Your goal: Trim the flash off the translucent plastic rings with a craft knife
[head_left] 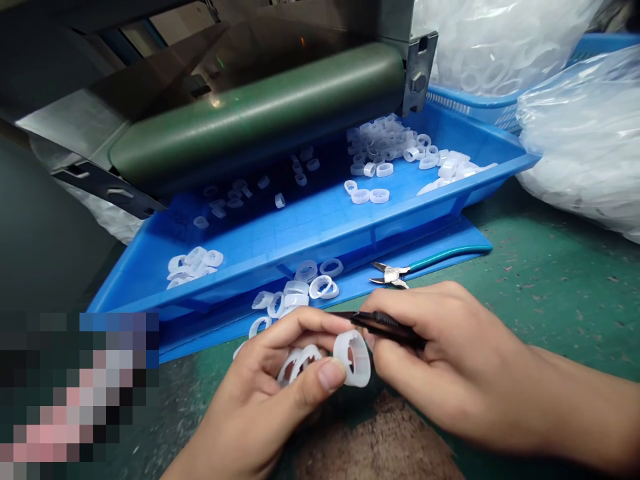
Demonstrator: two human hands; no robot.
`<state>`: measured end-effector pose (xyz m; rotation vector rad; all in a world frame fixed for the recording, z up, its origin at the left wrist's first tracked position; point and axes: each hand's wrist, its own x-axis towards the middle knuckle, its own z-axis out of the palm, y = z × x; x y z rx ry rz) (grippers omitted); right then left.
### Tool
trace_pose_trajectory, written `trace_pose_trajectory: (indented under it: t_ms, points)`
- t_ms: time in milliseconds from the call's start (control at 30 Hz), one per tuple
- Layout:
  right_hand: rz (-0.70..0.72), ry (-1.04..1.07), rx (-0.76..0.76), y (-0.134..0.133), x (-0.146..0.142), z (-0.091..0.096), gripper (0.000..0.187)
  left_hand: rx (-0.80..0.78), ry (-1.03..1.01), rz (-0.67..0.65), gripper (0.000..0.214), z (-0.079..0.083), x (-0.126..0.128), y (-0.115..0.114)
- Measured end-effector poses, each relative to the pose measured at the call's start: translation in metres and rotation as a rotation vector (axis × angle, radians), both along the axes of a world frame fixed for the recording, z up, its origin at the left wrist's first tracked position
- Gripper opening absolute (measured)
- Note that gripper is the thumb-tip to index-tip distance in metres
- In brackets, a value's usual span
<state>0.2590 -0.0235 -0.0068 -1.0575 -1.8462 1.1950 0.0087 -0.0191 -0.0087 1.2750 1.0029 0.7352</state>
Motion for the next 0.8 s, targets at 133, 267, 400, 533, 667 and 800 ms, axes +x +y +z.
trace_pose_trajectory:
  t_ms: [133, 267, 400, 533, 667, 800]
  points:
    - [-0.074, 0.029, -0.123, 0.003, -0.002, 0.009, 0.024, 0.178, 0.081, 0.091, 0.022, 0.001, -0.001, -0.003]
    - [-0.115, 0.088, -0.261, 0.004, -0.002, 0.015, 0.016, 0.459, 0.176, 0.053, 0.032, -0.001, -0.001, -0.006]
    - [-0.112, 0.182, -0.349, 0.007, -0.002, 0.016, 0.008, 0.525, 0.099, 0.026, 0.042, -0.005, -0.001, -0.006]
    - [-0.057, 0.231, -0.429, 0.008, -0.002, 0.016, 0.011, 0.548, 0.058, 0.074, 0.036, -0.007, -0.003, -0.004]
    - [-0.005, 0.239, -0.430, 0.006, -0.002, 0.015, 0.024, 0.561, 0.068, 0.100, 0.034, -0.008, -0.005, -0.007]
    - [-0.032, 0.220, -0.386, 0.006, -0.003, 0.015, 0.027, 0.555, 0.102, 0.149, 0.030, -0.006, -0.003, -0.010]
